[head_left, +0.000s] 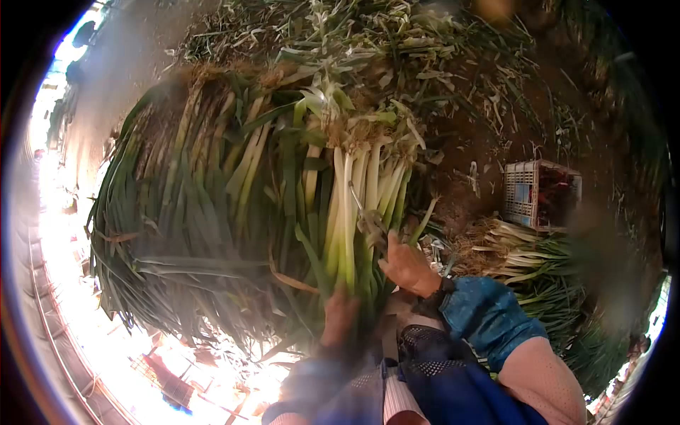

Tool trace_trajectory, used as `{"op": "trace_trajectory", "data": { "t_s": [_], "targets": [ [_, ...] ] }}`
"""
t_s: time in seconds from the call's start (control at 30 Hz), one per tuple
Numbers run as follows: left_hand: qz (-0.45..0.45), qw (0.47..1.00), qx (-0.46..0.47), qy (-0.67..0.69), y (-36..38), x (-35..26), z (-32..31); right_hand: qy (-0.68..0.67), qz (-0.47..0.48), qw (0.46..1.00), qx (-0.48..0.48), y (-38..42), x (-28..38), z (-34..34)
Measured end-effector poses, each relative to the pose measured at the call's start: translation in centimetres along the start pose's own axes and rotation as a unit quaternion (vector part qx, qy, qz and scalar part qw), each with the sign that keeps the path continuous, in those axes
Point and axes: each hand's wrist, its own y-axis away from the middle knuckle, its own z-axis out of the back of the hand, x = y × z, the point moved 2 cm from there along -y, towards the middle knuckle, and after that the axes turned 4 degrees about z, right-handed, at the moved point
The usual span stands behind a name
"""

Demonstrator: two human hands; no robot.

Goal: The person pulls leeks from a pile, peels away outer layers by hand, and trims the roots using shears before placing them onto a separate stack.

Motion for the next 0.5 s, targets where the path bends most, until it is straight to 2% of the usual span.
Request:
{"op": "trace_trajectory", "data": {
  "t_s": [0.03, 0.13, 0.2, 0.23, 0.33, 0.47, 0.5],
  "targets": [
    [0.001, 1.0, 0.004, 0.017, 0.0, -0.2, 0.1, -0.001, -0.002, 1.0, 0.0, -0.7, -0.2, -0.2],
    [0.028, 0.999, 0.013, -0.009, -0.2, -0.2, 0.1, 0.024, 0.019, 0.996, -0.079, -5.2, -2.1, -1.6],
    [-0.01, 1.0, -0.004, -0.009, -0.5, 0.8, -0.1, 0.031, 0.031, 0.995, -0.092, -7.0, -2.8, -1.2],
    [-0.029, 0.999, -0.011, -0.009, -0.6, 1.2, -0.2, 0.025, 0.019, 0.996, -0.083, -7.1, -2.8, -1.1],
    [0.027, 0.998, 0.001, -0.049, -0.4, 0.7, 0.0, -0.007, -0.048, 0.999, -0.025, -5.9, -0.8, 0.9],
    [-0.024, 0.999, -0.012, -0.022, -0.8, 3.1, -0.6, 0.012, -0.002, 1.0, 0.009, -4.3, -0.8, 0.0],
    [-0.037, 0.999, -0.011, -0.002, -0.8, 3.3, -0.7, -0.014, -0.033, 0.999, 0.021, -5.3, -1.0, 0.6]
  ]
}}
